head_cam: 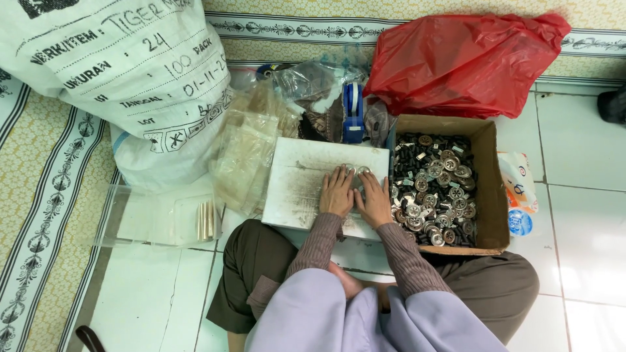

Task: Sorting and packaging small metal components into plastic bags while sitting on the floor.

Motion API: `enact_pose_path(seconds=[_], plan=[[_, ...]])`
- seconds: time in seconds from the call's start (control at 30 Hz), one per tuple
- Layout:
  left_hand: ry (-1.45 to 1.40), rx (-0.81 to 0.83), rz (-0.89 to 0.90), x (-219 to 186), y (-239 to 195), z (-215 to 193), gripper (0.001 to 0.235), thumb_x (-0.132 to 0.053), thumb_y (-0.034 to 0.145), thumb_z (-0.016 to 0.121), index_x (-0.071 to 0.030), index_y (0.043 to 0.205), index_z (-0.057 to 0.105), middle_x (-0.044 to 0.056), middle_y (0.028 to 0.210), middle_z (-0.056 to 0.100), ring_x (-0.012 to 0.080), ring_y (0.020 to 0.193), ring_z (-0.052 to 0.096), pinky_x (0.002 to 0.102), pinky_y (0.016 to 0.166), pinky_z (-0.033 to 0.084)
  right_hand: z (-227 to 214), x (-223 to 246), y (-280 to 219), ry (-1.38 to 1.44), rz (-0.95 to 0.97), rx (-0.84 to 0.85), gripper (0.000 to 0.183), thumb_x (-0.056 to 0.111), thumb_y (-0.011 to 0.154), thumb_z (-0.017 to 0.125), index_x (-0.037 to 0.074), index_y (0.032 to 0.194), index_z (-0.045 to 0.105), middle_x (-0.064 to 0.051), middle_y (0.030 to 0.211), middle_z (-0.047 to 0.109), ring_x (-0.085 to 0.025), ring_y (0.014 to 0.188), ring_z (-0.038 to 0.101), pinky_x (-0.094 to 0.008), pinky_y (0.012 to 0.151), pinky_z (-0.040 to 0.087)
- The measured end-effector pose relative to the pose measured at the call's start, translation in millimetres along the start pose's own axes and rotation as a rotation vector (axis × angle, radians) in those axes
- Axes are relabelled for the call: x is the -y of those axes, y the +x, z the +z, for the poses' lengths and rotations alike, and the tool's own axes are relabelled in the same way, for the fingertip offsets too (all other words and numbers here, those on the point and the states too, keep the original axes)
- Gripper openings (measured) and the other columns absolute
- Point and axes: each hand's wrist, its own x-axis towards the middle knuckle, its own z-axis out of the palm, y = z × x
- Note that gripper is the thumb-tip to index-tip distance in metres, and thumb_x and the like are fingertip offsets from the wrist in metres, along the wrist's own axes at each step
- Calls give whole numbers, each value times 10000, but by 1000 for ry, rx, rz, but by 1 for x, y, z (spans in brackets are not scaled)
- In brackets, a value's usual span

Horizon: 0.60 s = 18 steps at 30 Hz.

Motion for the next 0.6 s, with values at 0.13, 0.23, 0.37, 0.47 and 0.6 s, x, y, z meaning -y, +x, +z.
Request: enact_pose_path(seconds=[0.13,0.23,0.37,0.47,0.6], plan=[[-82,-38,-13,-2,-2,-11,558,-248,1004,433,-208,1560,391,124,1643,342,282,1511,328,519,1252,199,-1,-1,2,97,-21,-80,443,303,1006,602,106,1401,559,-159,1506,527,-314,1403,497,-590,1214,257],[-220,-60,-61,3,1,-16,531,-221,999,435,-177,1528,430,144,1620,375,274,1488,378,494,1250,218,9,-24,1,464,19,-231,351,83,943,634,146,1285,674,-127,1468,566,-313,1353,543,-484,1191,364],[-878,-198,-434,-7,13,-27,451,-171,978,553,-196,1428,542,87,1502,520,278,1428,449,466,1195,356,-26,-74,-11,972,300,-495,203,-35,1016,530,16,1146,676,-176,1186,644,-306,1119,675,-434,947,581],[-970,-266,-360,-42,28,-16,372,-172,958,606,-199,1328,618,63,1380,617,265,1351,527,450,1141,414,-51,-116,-31,914,462,-521,187,4,1040,538,31,1179,661,-155,1129,658,-285,1076,681,-451,912,588],[-1100,-153,-78,-125,36,17,336,-66,955,590,-224,1238,681,61,1076,742,250,1049,709,364,918,585,-54,-169,-70,783,650,-427,241,46,1012,585,41,1240,664,-196,1179,676,-342,1173,636,-515,979,512]])
